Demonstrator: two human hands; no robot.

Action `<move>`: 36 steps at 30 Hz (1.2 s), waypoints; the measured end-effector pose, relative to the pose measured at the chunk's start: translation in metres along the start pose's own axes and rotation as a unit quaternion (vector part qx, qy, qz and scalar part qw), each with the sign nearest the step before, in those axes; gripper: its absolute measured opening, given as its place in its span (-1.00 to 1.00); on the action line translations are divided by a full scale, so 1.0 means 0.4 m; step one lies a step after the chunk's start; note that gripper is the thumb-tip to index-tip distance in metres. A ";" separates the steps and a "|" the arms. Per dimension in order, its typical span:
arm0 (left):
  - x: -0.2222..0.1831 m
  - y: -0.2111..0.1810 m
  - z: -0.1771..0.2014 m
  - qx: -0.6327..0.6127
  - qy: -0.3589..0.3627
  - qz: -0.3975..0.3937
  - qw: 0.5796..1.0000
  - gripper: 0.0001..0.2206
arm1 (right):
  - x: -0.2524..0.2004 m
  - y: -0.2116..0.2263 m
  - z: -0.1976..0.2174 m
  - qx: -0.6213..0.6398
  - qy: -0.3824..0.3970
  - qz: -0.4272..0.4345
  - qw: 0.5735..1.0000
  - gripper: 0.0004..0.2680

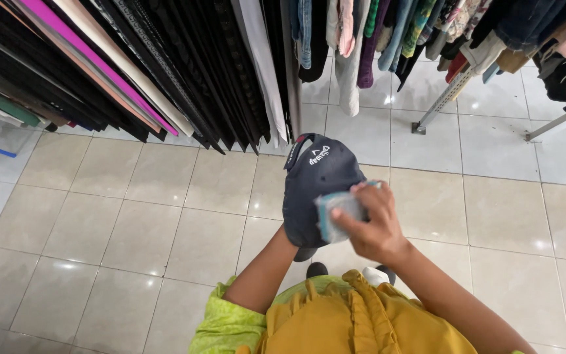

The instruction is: Wiping down various store items like shoes, hats, and plush toys with a cleaning cloth.

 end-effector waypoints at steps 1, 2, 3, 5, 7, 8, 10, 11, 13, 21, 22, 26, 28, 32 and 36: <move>-0.002 -0.014 -0.024 -0.009 0.001 0.000 1.000 -0.41 | 0.006 0.050 0.004 -0.038 0.013 0.095 0.995 -0.55; -0.006 -0.028 -0.049 -0.017 0.003 0.001 1.000 -0.35 | 0.004 0.100 0.005 -0.075 0.025 0.188 0.979 -0.56; -0.015 -0.013 -0.045 -0.018 0.004 0.004 1.000 -0.35 | -0.004 0.071 -0.003 -0.076 0.024 0.184 0.980 -0.56; -0.034 0.033 -0.042 -0.130 0.006 0.042 0.991 -0.09 | -0.009 -0.010 -0.013 -0.067 0.020 0.109 0.992 -0.58; -0.039 0.037 -0.046 -0.181 0.011 0.054 0.982 0.00 | 0.000 -0.045 -0.013 -0.024 0.032 0.017 0.999 -0.54; -0.046 0.039 -0.049 -0.229 0.017 0.068 0.971 0.09 | -0.001 -0.078 -0.020 0.019 0.041 -0.078 0.996 -0.49; -0.078 0.104 0.042 -0.234 -0.006 0.061 0.970 0.05 | 0.016 0.004 -0.010 0.000 0.036 -0.014 0.999 -0.51; -0.091 0.136 0.090 -0.240 -0.026 0.055 0.969 0.01 | 0.025 0.055 -0.003 -0.022 0.030 0.049 0.998 -0.53; -0.104 0.131 0.110 -0.186 -0.059 0.048 0.980 -0.12 | 0.013 0.095 -0.015 -0.044 0.052 0.089 0.994 -0.54; -0.115 0.000 0.045 -0.213 -0.144 0.005 0.966 -0.55 | -0.049 0.053 0.008 0.037 0.000 0.080 0.996 -0.55; -0.118 0.003 0.021 -0.284 -0.134 0.011 0.949 -0.53 | -0.033 0.061 0.012 0.047 0.025 0.069 0.996 -0.52; -0.144 0.057 -0.011 -0.347 -0.130 0.009 0.929 -0.48 | 0.021 0.109 -0.033 -0.040 0.178 0.161 0.970 -0.47; -0.153 0.031 -0.035 -0.351 -0.125 0.004 0.928 -0.48 | -0.011 0.005 -0.053 -0.020 0.153 0.106 0.982 -0.48; -0.157 0.018 -0.043 -0.361 -0.089 -0.008 0.928 -0.47 | -0.053 -0.129 -0.082 0.033 0.130 -0.068 0.989 -0.53; -0.184 0.027 -0.014 -0.352 -0.086 -0.010 0.932 -0.47 | -0.001 0.005 -0.085 0.104 0.208 -0.048 0.971 -0.43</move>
Point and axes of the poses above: each hand's wrist, its own x-axis towards the middle knuckle, its own z-axis out of the back of the hand, y = z × x, the point moved 7 cm from there along x, towards the middle knuckle, and after that the axes turned 7 degrees about y, right-handed, at the moved point
